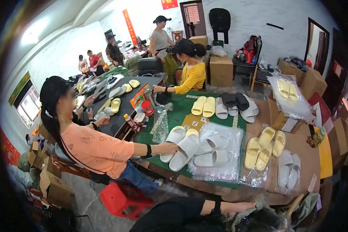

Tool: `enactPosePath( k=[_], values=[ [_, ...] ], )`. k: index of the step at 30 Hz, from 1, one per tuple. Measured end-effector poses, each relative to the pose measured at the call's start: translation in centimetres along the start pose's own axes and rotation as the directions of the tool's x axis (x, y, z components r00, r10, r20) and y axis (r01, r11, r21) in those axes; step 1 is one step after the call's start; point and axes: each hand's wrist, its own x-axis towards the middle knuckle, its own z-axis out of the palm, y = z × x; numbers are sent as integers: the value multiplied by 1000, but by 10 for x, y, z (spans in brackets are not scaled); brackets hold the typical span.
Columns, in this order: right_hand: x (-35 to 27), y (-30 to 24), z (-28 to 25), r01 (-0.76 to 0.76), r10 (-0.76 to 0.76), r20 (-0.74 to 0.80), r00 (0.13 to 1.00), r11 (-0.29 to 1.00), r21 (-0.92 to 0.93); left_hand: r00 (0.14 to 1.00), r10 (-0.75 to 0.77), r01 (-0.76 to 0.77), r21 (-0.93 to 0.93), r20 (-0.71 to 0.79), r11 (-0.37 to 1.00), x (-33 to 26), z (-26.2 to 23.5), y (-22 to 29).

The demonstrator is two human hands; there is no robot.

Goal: Packing slippers into plastic bags and placing them into a larger shipping sack.

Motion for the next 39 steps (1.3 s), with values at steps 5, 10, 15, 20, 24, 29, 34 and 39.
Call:
enactPosePath(
  k=[5,10,15,20,24,29,34,39],
  values=[
    [-12,44,63,297,-261,-338,904,953,57,1000,12,-12,-6,-14,1000,-8,21,28],
    [-3,4,52,344,-316,-139,939,840,419,993,62,-69,-66,-102,995,38,-3,-14],
    [6,9,54,285,-285,-31,958,933,221,996,85,-87,100,21,991,38,-12,-11],
    [-1,-53,-2,46,-89,47,995,819,572,998,21,-33,235,52,971,-15,14,13],
    [4,-47,5,617,-486,-382,786,646,449,965,258,-239,532,40,812,49,-7,-42],
    [25,64,104,168,-119,-119,986,646,745,997,59,-72,775,45,628,13,-19,4],
    [-12,35,74,281,-223,-172,960,714,642,924,377,-197,771,-60,606,-18,-21,6],
    [-48,62,136,-71,68,37,997,628,775,890,238,-108,327,-390,939,-44,15,41]
  ],
)
